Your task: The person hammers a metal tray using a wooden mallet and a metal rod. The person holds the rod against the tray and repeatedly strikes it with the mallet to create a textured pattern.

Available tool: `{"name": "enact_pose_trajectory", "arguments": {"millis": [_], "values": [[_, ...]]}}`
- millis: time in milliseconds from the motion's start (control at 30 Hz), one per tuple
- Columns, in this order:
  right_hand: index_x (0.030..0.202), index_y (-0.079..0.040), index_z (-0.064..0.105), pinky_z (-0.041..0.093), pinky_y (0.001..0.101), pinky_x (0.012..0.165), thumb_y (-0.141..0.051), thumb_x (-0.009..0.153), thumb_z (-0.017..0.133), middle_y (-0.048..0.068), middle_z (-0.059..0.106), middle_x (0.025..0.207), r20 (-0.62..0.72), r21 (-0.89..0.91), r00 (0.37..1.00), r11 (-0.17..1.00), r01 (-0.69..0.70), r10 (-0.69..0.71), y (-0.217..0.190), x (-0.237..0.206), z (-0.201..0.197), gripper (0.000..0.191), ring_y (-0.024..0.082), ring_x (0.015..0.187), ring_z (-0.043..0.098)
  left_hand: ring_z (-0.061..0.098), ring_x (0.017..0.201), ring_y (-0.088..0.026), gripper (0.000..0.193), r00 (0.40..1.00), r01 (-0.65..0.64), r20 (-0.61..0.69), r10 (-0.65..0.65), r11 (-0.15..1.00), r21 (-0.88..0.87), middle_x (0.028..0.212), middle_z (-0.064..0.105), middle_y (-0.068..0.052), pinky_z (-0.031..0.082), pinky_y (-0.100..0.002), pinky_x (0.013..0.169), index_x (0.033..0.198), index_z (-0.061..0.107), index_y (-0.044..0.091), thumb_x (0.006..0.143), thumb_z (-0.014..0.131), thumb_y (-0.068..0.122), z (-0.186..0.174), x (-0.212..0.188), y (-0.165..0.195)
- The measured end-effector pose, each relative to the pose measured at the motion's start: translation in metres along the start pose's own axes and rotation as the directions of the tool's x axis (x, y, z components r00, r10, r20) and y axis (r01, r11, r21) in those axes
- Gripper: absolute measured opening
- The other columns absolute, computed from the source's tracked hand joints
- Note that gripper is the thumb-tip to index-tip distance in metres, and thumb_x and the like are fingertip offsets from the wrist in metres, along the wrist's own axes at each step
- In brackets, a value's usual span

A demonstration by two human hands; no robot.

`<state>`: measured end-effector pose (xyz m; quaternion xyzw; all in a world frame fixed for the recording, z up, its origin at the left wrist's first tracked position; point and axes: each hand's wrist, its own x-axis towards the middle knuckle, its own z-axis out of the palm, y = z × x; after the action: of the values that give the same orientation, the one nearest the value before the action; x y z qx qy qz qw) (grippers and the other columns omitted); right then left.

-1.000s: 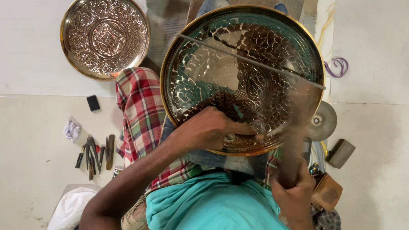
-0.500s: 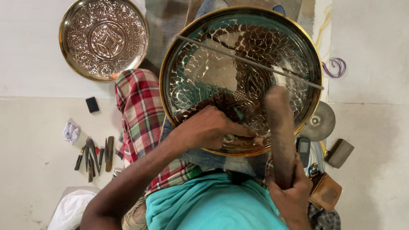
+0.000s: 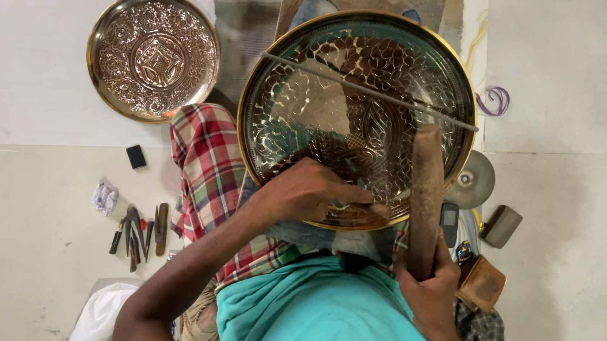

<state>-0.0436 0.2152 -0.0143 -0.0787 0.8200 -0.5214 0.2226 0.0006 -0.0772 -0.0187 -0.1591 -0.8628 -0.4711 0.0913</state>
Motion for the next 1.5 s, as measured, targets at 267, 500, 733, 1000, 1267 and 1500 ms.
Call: {"name": "enact_pose_trajectory", "arguments": {"millis": [267, 500, 733, 1000, 1267, 1500], "values": [[0.116, 0.005, 0.064, 0.058, 0.0293, 0.076, 0.006, 0.082, 0.077, 0.01, 0.072, 0.101, -0.124, 0.202, 0.983, 0.966, 0.159, -0.136, 0.007, -0.009, 0.0, 0.036, 0.014, 0.087, 0.07, 0.063, 0.06, -0.038, 0.075, 0.971, 0.156, 0.169, -0.166, 0.985, 0.072, 0.072, 0.068, -0.018, 0.048, -0.048, 0.052, 0.128, 0.07, 0.019, 0.058, 0.064, -0.006, -0.006, 0.017, 0.005], [0.107, 0.005, 0.064, 0.055, 0.0291, 0.069, 0.0, 0.081, 0.079, 0.013, 0.071, 0.09, -0.084, -0.198, 0.984, 0.97, 0.138, -0.157, 0.0, 0.007, -0.011, 0.03, 0.015, 0.077, 0.067, 0.063, 0.064, -0.041, 0.07, 0.995, 0.064, 0.078, -0.069, 0.996, 0.07, 0.075, 0.068, -0.019, 0.048, -0.049, 0.055, 0.125, 0.072, 0.019, 0.059, 0.067, -0.004, -0.006, 0.016, 0.003], [0.119, 0.006, 0.059, 0.059, 0.028, 0.084, 0.002, 0.082, 0.076, 0.009, 0.074, 0.101, -0.049, 0.124, 0.997, 0.99, 0.069, -0.064, 0.0, 0.005, -0.002, 0.041, 0.013, 0.093, 0.073, 0.065, 0.066, -0.039, 0.073, 0.992, 0.085, 0.085, -0.089, 0.995, 0.049, 0.079, 0.071, -0.017, 0.05, -0.048, 0.057, 0.125, 0.072, 0.02, 0.058, 0.064, -0.005, -0.004, 0.015, 0.0], [0.123, 0.004, 0.058, 0.059, 0.0292, 0.087, 0.005, 0.084, 0.073, 0.006, 0.069, 0.109, -0.07, 0.253, 0.993, 0.961, 0.111, -0.096, -0.006, 0.002, 0.002, 0.042, 0.013, 0.1, 0.07, 0.063, 0.059, -0.036, 0.075, 0.991, 0.08, 0.1, -0.089, 0.992, 0.095, 0.077, 0.071, -0.017, 0.049, -0.046, 0.054, 0.126, 0.073, 0.022, 0.057, 0.061, -0.006, -0.003, 0.017, 0.001], [0.107, 0.003, 0.065, 0.058, 0.0307, 0.081, 0.001, 0.085, 0.076, 0.01, 0.075, 0.097, -0.116, 0.003, 0.989, 0.995, 0.095, -0.094, -0.011, 0.0, 0.002, 0.025, 0.016, 0.091, 0.073, 0.065, 0.063, -0.036, 0.077, 0.996, 0.042, 0.073, -0.045, 0.998, 0.04, 0.083, 0.073, -0.016, 0.05, -0.045, 0.057, 0.127, 0.073, 0.023, 0.056, 0.06, -0.004, -0.004, 0.016, 0.003], [0.115, 0.004, 0.063, 0.059, 0.0318, 0.076, -0.001, 0.081, 0.075, 0.014, 0.075, 0.095, -0.052, -0.098, 0.991, 0.988, 0.119, -0.124, -0.007, 0.004, 0.004, 0.036, 0.018, 0.087, 0.075, 0.065, 0.065, -0.038, 0.077, 0.991, 0.057, 0.113, -0.068, 0.994, 0.092, 0.081, 0.072, -0.018, 0.051, -0.046, 0.058, 0.125, 0.075, 0.023, 0.054, 0.063, -0.003, -0.003, 0.016, 0.0]]}}
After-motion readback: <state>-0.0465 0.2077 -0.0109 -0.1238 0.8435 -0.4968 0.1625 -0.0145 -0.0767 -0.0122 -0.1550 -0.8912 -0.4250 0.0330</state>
